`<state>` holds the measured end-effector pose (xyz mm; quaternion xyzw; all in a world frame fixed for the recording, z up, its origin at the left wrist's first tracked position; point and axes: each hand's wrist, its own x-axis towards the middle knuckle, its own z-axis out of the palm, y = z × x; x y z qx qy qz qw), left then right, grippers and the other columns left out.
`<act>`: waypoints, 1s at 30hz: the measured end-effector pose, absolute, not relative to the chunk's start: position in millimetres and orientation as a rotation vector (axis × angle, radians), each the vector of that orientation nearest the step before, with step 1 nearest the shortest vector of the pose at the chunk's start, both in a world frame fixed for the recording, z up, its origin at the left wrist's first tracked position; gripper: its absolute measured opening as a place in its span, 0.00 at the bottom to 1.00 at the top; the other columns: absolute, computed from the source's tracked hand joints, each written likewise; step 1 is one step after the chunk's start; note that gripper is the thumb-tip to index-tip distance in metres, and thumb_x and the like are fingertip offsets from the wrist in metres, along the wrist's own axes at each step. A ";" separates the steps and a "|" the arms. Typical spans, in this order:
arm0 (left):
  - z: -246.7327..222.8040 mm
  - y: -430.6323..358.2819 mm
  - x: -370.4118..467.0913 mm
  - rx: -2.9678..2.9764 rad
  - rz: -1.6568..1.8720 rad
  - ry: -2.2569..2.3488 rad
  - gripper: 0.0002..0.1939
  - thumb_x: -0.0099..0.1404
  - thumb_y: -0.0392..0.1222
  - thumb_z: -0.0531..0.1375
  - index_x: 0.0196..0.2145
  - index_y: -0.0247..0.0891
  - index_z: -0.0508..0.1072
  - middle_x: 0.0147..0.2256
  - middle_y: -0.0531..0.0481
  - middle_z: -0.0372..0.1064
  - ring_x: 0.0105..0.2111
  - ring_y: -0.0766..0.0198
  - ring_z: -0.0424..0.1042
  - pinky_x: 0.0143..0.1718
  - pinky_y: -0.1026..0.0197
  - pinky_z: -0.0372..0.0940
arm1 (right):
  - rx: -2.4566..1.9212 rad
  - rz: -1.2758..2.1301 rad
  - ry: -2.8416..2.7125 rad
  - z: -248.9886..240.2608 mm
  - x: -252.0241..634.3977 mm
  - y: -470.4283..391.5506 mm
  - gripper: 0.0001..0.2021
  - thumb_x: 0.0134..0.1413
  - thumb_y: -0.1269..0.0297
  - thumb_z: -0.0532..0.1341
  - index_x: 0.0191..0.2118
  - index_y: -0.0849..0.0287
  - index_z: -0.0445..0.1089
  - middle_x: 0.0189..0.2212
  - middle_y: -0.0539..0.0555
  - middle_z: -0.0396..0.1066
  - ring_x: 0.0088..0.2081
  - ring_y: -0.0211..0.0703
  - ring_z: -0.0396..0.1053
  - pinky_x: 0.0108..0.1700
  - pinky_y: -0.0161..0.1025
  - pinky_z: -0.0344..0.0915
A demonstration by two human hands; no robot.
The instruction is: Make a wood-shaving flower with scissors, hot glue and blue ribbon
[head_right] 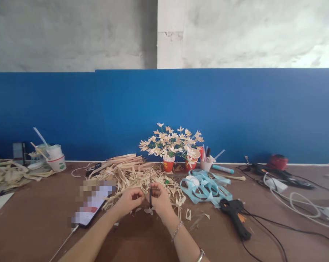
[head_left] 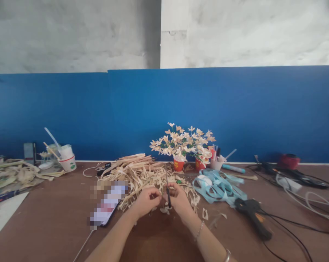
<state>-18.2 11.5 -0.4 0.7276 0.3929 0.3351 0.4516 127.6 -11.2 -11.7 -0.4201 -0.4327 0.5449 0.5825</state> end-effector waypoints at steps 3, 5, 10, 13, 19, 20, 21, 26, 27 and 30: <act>0.0 8.4 -12.4 1.895 0.905 1.045 0.05 0.48 0.35 0.54 0.18 0.35 0.67 0.18 0.55 0.61 0.20 0.70 0.58 0.22 0.67 0.53 | -0.978 1.288 -1.013 -13.4 127.5 -9.5 0.21 0.28 0.68 0.68 0.33 0.59 0.61 0.16 0.42 0.65 0.17 0.31 0.60 0.19 0.28 0.57; -2.1 6.2 -7.3 1.947 0.977 1.102 0.05 0.46 0.33 0.54 0.16 0.35 0.66 0.18 0.55 0.60 0.20 0.69 0.58 0.23 0.67 0.53 | -0.971 1.314 -1.010 -15.1 128.1 -7.4 0.21 0.27 0.68 0.68 0.33 0.59 0.61 0.16 0.42 0.65 0.16 0.30 0.59 0.18 0.28 0.56; -12.2 12.9 -5.1 1.907 1.128 1.175 0.05 0.44 0.33 0.55 0.14 0.37 0.66 0.17 0.56 0.60 0.21 0.68 0.58 0.24 0.66 0.52 | -0.956 1.357 -1.015 -10.6 129.2 -10.9 0.20 0.27 0.70 0.68 0.32 0.59 0.62 0.17 0.43 0.65 0.17 0.30 0.58 0.19 0.28 0.56; -16.0 27.8 -17.7 1.623 1.234 1.266 0.04 0.43 0.36 0.57 0.14 0.37 0.67 0.15 0.56 0.60 0.20 0.67 0.58 0.24 0.66 0.52 | -0.833 1.461 -1.019 -2.7 128.6 -19.5 0.19 0.30 0.70 0.67 0.33 0.59 0.63 0.20 0.44 0.65 0.19 0.31 0.60 0.21 0.28 0.56; -17.1 41.5 -32.8 1.416 1.256 1.229 0.10 0.52 0.45 0.54 0.21 0.35 0.67 0.17 0.56 0.62 0.16 0.71 0.57 0.18 0.68 0.51 | -0.705 1.507 -0.985 1.4 133.5 -22.8 0.18 0.33 0.70 0.66 0.35 0.59 0.63 0.20 0.45 0.64 0.21 0.31 0.61 0.22 0.27 0.54; -16.6 40.1 -31.7 1.377 1.246 1.198 0.11 0.52 0.47 0.55 0.22 0.35 0.67 0.18 0.56 0.64 0.16 0.71 0.59 0.17 0.68 0.51 | -0.715 1.500 -0.974 0.5 134.7 -21.6 0.18 0.33 0.70 0.66 0.35 0.59 0.63 0.20 0.45 0.64 0.21 0.31 0.61 0.22 0.27 0.53; -15.8 38.3 -30.2 1.328 1.238 1.156 0.11 0.52 0.47 0.56 0.23 0.35 0.67 0.19 0.55 0.65 0.17 0.70 0.60 0.17 0.68 0.51 | -0.732 1.492 -0.963 -0.5 135.7 -20.4 0.18 0.32 0.70 0.66 0.35 0.59 0.63 0.20 0.45 0.64 0.21 0.31 0.61 0.22 0.27 0.53; -10.8 30.8 -26.2 1.146 1.218 0.936 0.12 0.49 0.46 0.61 0.23 0.34 0.67 0.24 0.51 0.70 0.20 0.69 0.65 0.16 0.70 0.51 | -0.815 1.446 -0.926 -4.0 134.9 -16.9 0.20 0.30 0.67 0.68 0.34 0.59 0.63 0.18 0.44 0.63 0.20 0.32 0.61 0.21 0.28 0.54; -10.1 30.2 -26.5 1.146 1.216 0.916 0.12 0.49 0.46 0.61 0.24 0.34 0.66 0.25 0.51 0.71 0.20 0.70 0.65 0.16 0.70 0.51 | -0.827 1.434 -0.920 -4.4 134.1 -16.5 0.20 0.29 0.67 0.69 0.34 0.59 0.63 0.18 0.43 0.63 0.19 0.31 0.61 0.21 0.28 0.53; -8.0 28.6 -26.9 1.149 1.194 0.880 0.12 0.50 0.46 0.61 0.23 0.34 0.65 0.27 0.50 0.71 0.19 0.71 0.64 0.16 0.70 0.50 | -0.866 1.395 -0.908 -5.6 132.2 -14.8 0.21 0.28 0.66 0.69 0.33 0.59 0.63 0.19 0.44 0.64 0.19 0.31 0.61 0.20 0.28 0.53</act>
